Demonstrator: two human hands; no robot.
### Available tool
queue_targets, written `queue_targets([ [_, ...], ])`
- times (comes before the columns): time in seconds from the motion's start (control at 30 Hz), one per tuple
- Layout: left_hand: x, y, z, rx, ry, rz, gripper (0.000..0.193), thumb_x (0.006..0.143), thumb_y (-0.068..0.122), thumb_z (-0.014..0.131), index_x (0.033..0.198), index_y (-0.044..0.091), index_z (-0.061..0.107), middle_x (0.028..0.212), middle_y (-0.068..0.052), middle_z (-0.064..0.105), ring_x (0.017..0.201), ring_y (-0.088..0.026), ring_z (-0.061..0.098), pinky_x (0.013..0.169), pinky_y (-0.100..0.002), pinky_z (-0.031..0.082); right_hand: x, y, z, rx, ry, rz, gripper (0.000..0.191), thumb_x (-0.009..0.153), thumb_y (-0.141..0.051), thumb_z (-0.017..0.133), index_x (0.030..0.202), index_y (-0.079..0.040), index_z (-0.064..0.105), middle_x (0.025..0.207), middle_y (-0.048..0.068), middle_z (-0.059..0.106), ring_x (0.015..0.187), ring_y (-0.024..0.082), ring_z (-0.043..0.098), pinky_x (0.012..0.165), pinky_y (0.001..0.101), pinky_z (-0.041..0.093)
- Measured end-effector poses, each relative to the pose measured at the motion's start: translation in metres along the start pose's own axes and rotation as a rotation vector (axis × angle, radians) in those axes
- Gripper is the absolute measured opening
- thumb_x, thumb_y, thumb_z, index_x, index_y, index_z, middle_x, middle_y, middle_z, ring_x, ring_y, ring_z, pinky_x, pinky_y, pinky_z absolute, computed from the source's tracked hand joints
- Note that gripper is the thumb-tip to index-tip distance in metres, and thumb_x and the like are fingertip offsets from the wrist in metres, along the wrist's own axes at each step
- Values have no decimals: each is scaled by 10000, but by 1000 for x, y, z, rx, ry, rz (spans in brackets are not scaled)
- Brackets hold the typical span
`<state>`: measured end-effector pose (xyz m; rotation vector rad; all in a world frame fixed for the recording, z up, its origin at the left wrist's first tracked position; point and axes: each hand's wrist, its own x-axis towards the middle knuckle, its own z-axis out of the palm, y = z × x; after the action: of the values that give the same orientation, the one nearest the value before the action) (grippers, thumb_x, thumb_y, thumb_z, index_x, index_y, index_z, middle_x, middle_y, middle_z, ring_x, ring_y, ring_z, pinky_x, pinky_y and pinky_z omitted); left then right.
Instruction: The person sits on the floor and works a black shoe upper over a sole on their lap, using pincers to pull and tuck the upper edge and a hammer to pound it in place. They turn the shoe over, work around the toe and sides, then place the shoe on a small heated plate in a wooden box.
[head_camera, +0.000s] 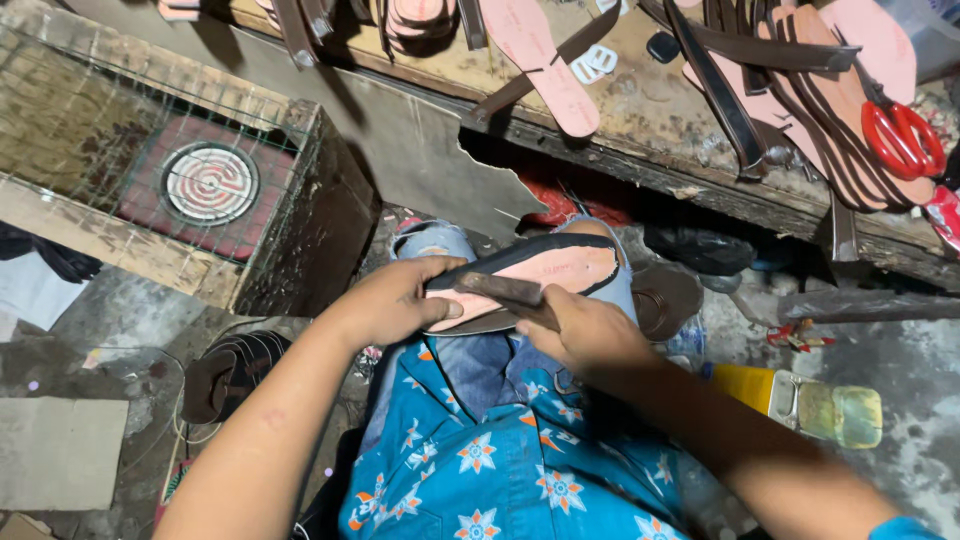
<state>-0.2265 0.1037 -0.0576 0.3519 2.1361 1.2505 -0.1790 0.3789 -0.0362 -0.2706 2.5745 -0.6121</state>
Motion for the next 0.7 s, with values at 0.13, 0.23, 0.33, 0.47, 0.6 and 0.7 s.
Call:
queue_targets([
  [0.13,-4,3,3,66,-16,-119,526,848,273,757,1356,162,680,896,-180,752,756,-228,635,704,-368,510,-18,7,-8,260,186,-173,424,870,-439,664,1091,-77,677,929,198,761,855,350,748,752,459,579],
  [0.23,-1,0,2,-90,31,65,579,811,262,755,1357,120,622,1025,-90,780,824,-169,702,766,-315,554,-15,20,-9,-406,456,-762,230,1059,-190,606,1246,-63,648,1043,233,750,987,408,711,760,490,531],
  [0.33,-2,-5,5,-32,83,90,580,812,290,755,1348,109,629,1041,-121,778,861,-201,715,796,-339,547,-5,26,-11,27,76,-16,498,893,-422,693,1226,-64,598,1024,231,714,984,409,686,845,475,535],
  [0.47,-16,-8,20,121,212,-34,638,767,371,796,1310,77,635,1138,-163,739,1016,-272,712,884,-374,533,0,43,-43,-110,356,79,433,895,-398,667,1207,-102,618,1061,203,705,997,407,681,846,499,526],
  [0.6,-38,-10,45,265,418,-140,800,734,427,869,1348,22,555,1231,-224,635,1147,-379,617,946,-433,484,24,86,-93,-257,628,98,429,904,-310,709,1216,-36,603,1137,228,647,1040,442,634,859,540,505],
  [0.7,-50,-11,56,152,457,-87,778,728,348,842,1387,54,550,1229,-192,655,1127,-371,646,948,-420,505,41,120,-112,-444,700,68,448,895,-248,748,1270,-33,630,1166,238,612,1067,449,615,885,543,500],
])
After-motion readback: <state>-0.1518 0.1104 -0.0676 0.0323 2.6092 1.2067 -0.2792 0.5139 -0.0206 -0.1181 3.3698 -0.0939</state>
